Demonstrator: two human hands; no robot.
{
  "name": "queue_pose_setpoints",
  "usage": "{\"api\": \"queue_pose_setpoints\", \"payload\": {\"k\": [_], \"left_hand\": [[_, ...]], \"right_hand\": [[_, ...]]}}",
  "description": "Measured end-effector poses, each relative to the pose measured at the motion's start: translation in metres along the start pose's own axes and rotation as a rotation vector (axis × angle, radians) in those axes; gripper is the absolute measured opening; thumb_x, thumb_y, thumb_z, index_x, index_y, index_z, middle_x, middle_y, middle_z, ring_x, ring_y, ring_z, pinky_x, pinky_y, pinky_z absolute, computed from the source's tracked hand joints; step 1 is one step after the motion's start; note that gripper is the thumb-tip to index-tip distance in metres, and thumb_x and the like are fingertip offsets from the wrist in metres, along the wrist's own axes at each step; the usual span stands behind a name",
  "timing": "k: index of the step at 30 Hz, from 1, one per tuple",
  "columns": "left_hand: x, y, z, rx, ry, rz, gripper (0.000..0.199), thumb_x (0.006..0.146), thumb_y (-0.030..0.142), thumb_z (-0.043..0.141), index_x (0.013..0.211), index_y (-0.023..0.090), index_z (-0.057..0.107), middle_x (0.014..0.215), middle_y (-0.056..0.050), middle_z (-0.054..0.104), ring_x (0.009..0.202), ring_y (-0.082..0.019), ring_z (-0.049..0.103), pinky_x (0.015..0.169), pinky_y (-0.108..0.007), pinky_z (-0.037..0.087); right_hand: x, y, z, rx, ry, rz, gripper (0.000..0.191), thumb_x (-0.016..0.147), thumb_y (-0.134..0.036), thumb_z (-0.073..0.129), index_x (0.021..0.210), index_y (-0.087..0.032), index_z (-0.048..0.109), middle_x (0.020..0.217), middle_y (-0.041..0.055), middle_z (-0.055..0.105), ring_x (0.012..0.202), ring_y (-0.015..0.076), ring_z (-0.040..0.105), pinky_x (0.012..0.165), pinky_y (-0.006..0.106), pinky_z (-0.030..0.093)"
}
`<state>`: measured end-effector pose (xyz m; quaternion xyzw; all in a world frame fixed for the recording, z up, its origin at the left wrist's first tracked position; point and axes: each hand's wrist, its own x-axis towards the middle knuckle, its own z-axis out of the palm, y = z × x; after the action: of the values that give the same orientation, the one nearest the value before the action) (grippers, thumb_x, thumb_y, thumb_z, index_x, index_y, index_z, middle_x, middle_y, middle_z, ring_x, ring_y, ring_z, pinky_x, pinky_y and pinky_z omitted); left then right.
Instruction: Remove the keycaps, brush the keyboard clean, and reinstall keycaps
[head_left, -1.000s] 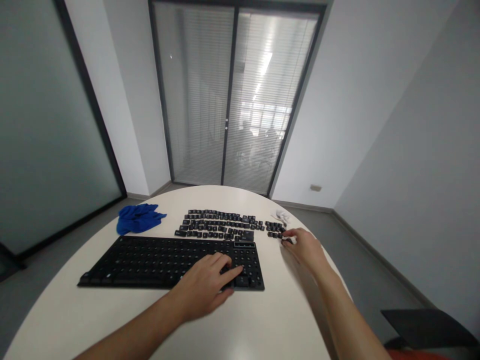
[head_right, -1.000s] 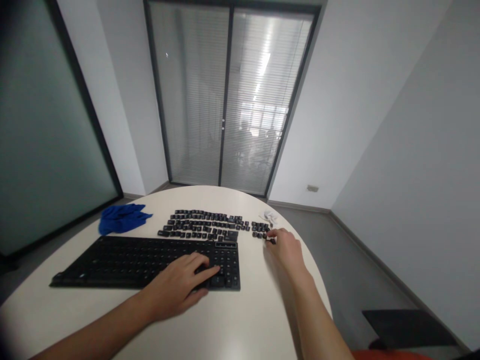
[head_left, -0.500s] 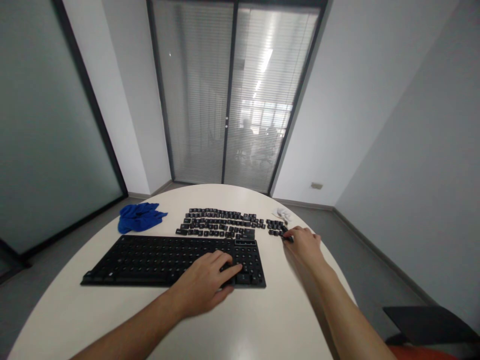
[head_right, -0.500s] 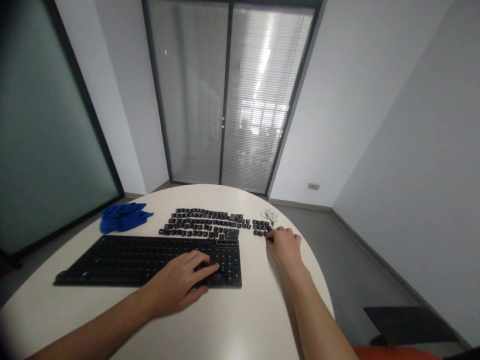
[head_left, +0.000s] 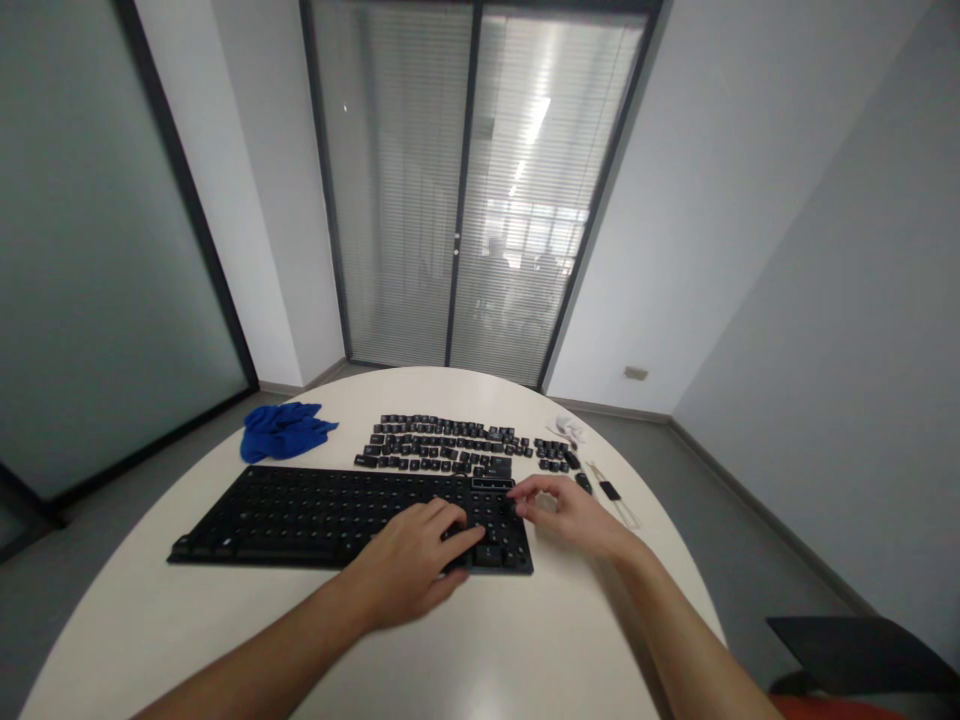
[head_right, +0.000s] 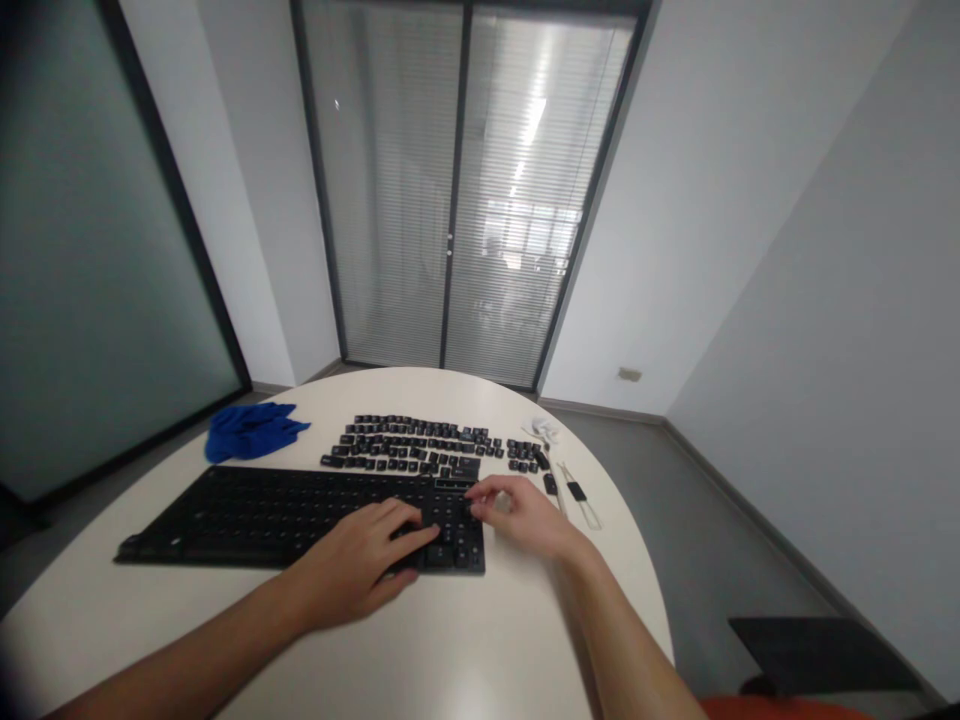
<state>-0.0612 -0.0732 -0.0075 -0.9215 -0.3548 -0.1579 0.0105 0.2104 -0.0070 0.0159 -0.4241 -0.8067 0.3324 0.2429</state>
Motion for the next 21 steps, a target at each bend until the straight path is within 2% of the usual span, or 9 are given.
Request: {"api": "queue_pose_setpoints", "payload": {"k": [4,8,16,21], "left_hand": [[0.000,0.000,0.001,0.002,0.006,0.001,0.046,0.091,0.027,0.063,0.136,0.023,0.052,0.120,-0.010,0.059,0.108,-0.028,0.056,0.088,-0.045,0.052],[0.000,0.000,0.000,0.001,0.029,0.006,0.045,0.092,0.027,0.062,0.136,0.024,0.053,0.119,-0.010,0.059,0.107,-0.028,0.056,0.087,-0.044,0.051],[0.000,0.000,0.000,-0.007,0.001,-0.002,0.047,0.091,0.026,0.064,0.136,0.024,0.052,0.119,-0.010,0.059,0.107,-0.029,0.056,0.087,-0.045,0.052],[0.000,0.000,0.001,-0.006,0.002,-0.001,0.047,0.090,0.026,0.064,0.136,0.024,0.052,0.120,-0.010,0.058,0.108,-0.029,0.055,0.088,-0.045,0.052]], "right_hand": [[-0.002,-0.002,-0.001,0.048,-0.094,-0.001,0.029,0.088,-0.042,0.065,0.104,-0.019,0.075,0.096,0.0070,0.074,0.093,0.0235,0.064,0.086,0.037,0.047],[-0.003,-0.003,0.000,0.077,-0.131,-0.023,0.027,0.088,-0.040,0.066,0.103,-0.019,0.075,0.097,0.0069,0.074,0.093,0.0229,0.065,0.087,0.037,0.048],[-0.002,-0.004,0.008,0.033,-0.138,0.002,0.018,0.085,-0.030,0.067,0.097,-0.020,0.077,0.092,0.0046,0.076,0.088,0.0216,0.067,0.084,0.037,0.051],[-0.001,-0.002,0.010,0.021,-0.121,-0.052,0.016,0.081,-0.024,0.068,0.092,-0.019,0.078,0.090,0.0055,0.077,0.084,0.0205,0.066,0.082,0.035,0.052]]}}
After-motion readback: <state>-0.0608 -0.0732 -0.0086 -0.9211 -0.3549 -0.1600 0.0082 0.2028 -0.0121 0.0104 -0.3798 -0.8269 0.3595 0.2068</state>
